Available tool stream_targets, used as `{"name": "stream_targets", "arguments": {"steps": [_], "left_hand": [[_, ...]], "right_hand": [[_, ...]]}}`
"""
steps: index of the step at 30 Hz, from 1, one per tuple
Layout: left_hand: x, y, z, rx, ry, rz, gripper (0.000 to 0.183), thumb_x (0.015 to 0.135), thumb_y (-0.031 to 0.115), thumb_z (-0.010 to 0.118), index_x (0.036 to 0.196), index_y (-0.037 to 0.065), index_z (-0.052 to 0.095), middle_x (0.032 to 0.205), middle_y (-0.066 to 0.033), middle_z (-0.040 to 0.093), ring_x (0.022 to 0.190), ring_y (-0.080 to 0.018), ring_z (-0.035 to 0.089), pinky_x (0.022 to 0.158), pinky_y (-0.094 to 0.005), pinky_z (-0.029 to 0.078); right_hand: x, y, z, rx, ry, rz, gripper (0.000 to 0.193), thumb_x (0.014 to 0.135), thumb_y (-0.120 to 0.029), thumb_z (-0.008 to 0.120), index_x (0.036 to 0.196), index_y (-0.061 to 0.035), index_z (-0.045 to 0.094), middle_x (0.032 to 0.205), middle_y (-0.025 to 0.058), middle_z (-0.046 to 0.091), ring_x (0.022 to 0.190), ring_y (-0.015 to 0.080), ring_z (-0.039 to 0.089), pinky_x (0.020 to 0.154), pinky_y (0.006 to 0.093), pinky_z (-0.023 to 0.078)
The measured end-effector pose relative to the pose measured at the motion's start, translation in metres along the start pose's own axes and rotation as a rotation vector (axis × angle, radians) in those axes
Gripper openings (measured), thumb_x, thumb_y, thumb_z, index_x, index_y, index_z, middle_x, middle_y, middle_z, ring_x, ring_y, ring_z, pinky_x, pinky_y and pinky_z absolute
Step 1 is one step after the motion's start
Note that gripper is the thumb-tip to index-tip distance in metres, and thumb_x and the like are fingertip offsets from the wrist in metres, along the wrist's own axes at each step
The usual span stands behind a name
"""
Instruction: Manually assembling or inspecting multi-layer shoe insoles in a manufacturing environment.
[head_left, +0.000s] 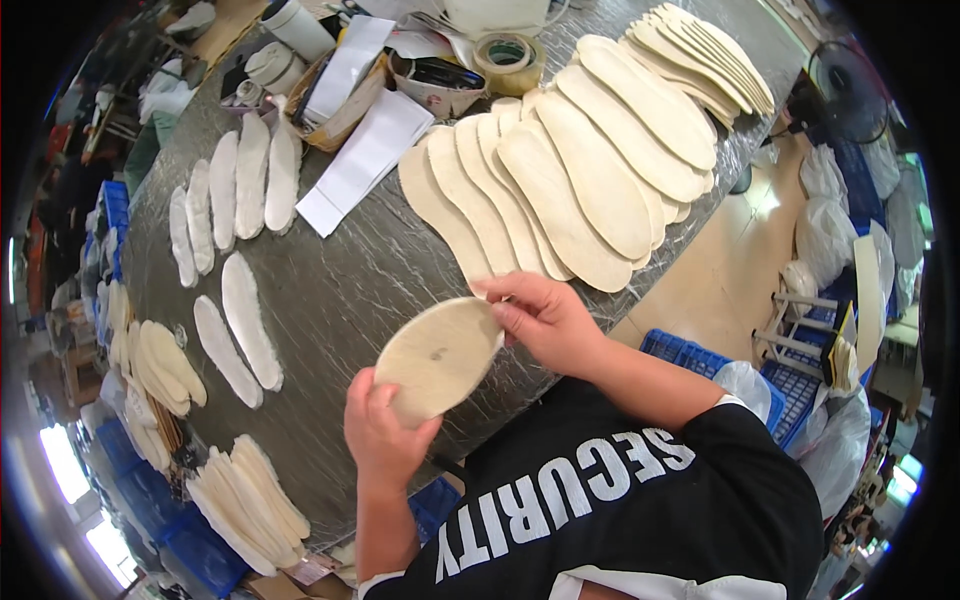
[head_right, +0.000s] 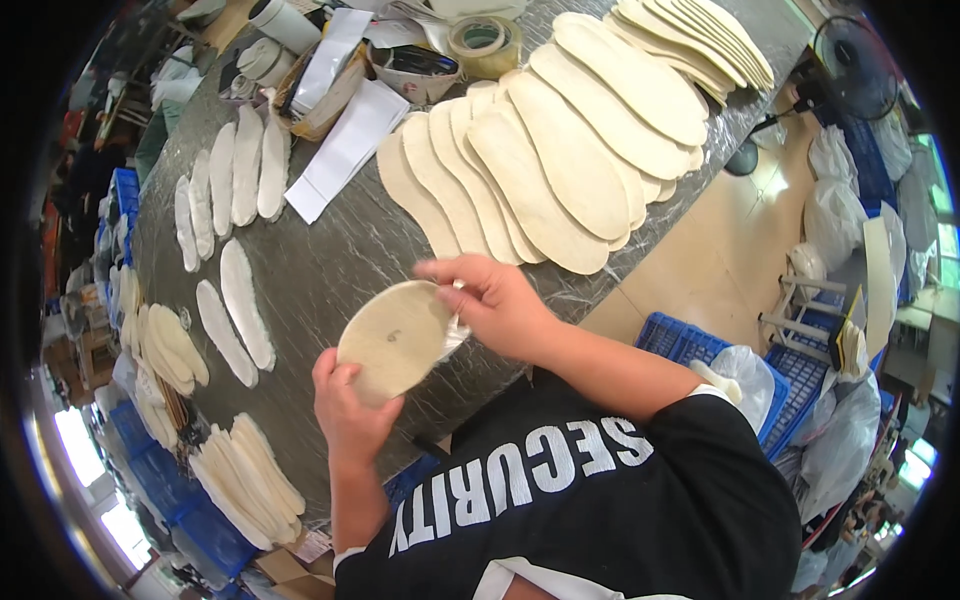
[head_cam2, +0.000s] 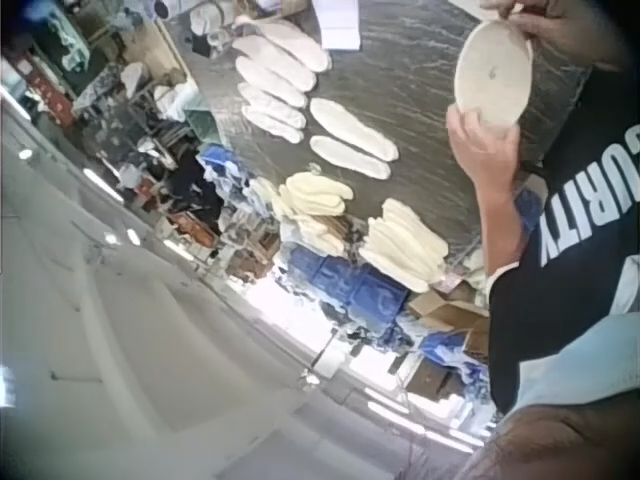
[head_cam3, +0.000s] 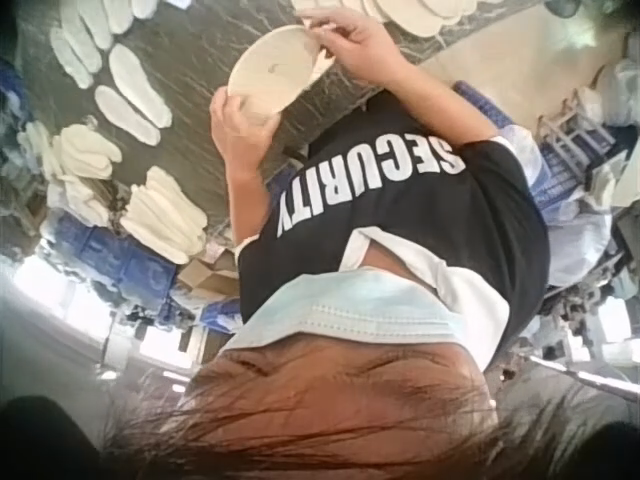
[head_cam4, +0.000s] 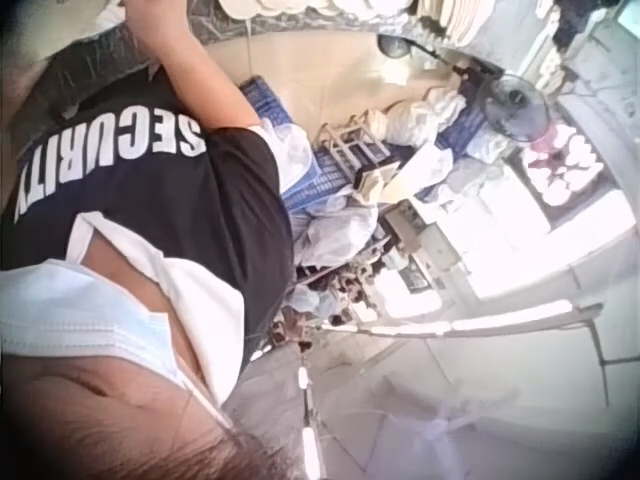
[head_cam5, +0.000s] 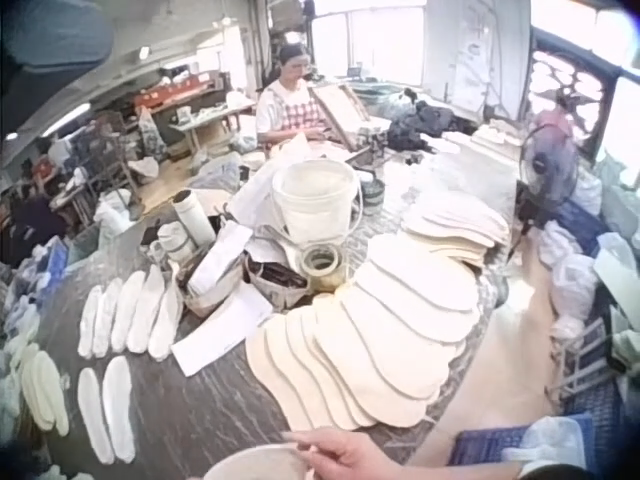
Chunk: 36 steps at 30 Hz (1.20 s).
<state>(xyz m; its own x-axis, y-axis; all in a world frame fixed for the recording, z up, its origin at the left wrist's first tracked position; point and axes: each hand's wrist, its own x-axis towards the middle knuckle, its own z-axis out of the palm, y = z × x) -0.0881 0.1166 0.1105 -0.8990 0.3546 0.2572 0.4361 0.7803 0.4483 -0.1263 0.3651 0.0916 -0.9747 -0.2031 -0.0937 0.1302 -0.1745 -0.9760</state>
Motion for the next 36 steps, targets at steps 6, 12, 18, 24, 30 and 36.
{"name": "stream_targets", "arguments": {"steps": [6, 12, 18, 24, 30, 36], "left_hand": [[-0.016, -0.035, -0.015, -0.041, -0.14, -0.21, 0.05, 0.053, 0.01, 0.082, 0.097, 0.004, 0.059, 0.113, -0.0158, 0.054, 0.1, -0.036, 0.054, 0.082, -0.0438, 0.048], [-0.015, -0.039, 0.017, -0.094, -0.338, -0.158, 0.049, 0.053, 0.008, 0.081, 0.098, 0.003, 0.062, 0.113, -0.0157, 0.055, 0.098, -0.0347, 0.054, 0.082, -0.0426, 0.048], [-0.006, -0.045, 0.031, -0.098, -0.381, -0.051, 0.049, 0.054, 0.009, 0.08, 0.099, 0.003, 0.062, 0.113, -0.0156, 0.055, 0.096, -0.0354, 0.053, 0.081, -0.0433, 0.047], [0.0, -0.048, 0.033, -0.101, -0.44, -0.019, 0.049, 0.056, 0.005, 0.077, 0.102, 0.003, 0.061, 0.115, -0.0172, 0.051, 0.1, -0.0346, 0.054, 0.084, -0.0417, 0.047], [-0.001, -0.051, 0.034, -0.11, -0.475, -0.059, 0.047, 0.057, 0.003, 0.076, 0.102, 0.002, 0.061, 0.117, -0.0171, 0.051, 0.103, -0.0332, 0.054, 0.086, -0.0408, 0.046], [-0.001, -0.053, 0.034, -0.11, -0.484, -0.068, 0.047, 0.058, 0.003, 0.076, 0.103, 0.002, 0.061, 0.118, -0.017, 0.05, 0.104, -0.0331, 0.054, 0.088, -0.0401, 0.046]], "right_hand": [[-0.022, 0.064, -0.03, 0.125, 0.193, 0.654, 0.038, 0.094, -0.007, 0.046, 0.132, -0.0028, 0.046, 0.092, 0.0081, 0.06, 0.073, 0.0159, 0.066, 0.061, 0.0244, 0.051], [-0.041, 0.1, 0.0, 0.31, 0.163, 0.696, 0.041, 0.096, -0.007, 0.041, 0.136, -0.0001, 0.041, 0.095, 0.0104, 0.06, 0.068, 0.0161, 0.065, 0.061, 0.026, 0.053], [-0.041, 0.111, 0.0, 0.392, 0.144, 0.672, 0.036, 0.096, -0.007, 0.039, 0.131, -0.0003, 0.048, 0.09, 0.0088, 0.059, 0.066, 0.0153, 0.064, 0.059, 0.0258, 0.052], [-0.039, 0.107, 0.001, 0.443, 0.157, 0.659, 0.034, 0.097, -0.007, 0.039, 0.128, -0.0021, 0.051, 0.087, 0.0072, 0.058, 0.063, 0.0142, 0.063, 0.056, 0.0254, 0.051], [-0.039, 0.109, 0.0, 0.452, 0.15, 0.669, 0.033, 0.096, -0.009, 0.04, 0.126, -0.0017, 0.051, 0.083, 0.006, 0.058, 0.058, 0.0129, 0.061, 0.052, 0.0251, 0.048], [-0.036, 0.107, 0.0, 0.393, 0.146, 0.676, 0.031, 0.096, -0.009, 0.041, 0.124, -0.0008, 0.052, 0.077, 0.0044, 0.058, 0.055, 0.0118, 0.059, 0.049, 0.0248, 0.047]]}}
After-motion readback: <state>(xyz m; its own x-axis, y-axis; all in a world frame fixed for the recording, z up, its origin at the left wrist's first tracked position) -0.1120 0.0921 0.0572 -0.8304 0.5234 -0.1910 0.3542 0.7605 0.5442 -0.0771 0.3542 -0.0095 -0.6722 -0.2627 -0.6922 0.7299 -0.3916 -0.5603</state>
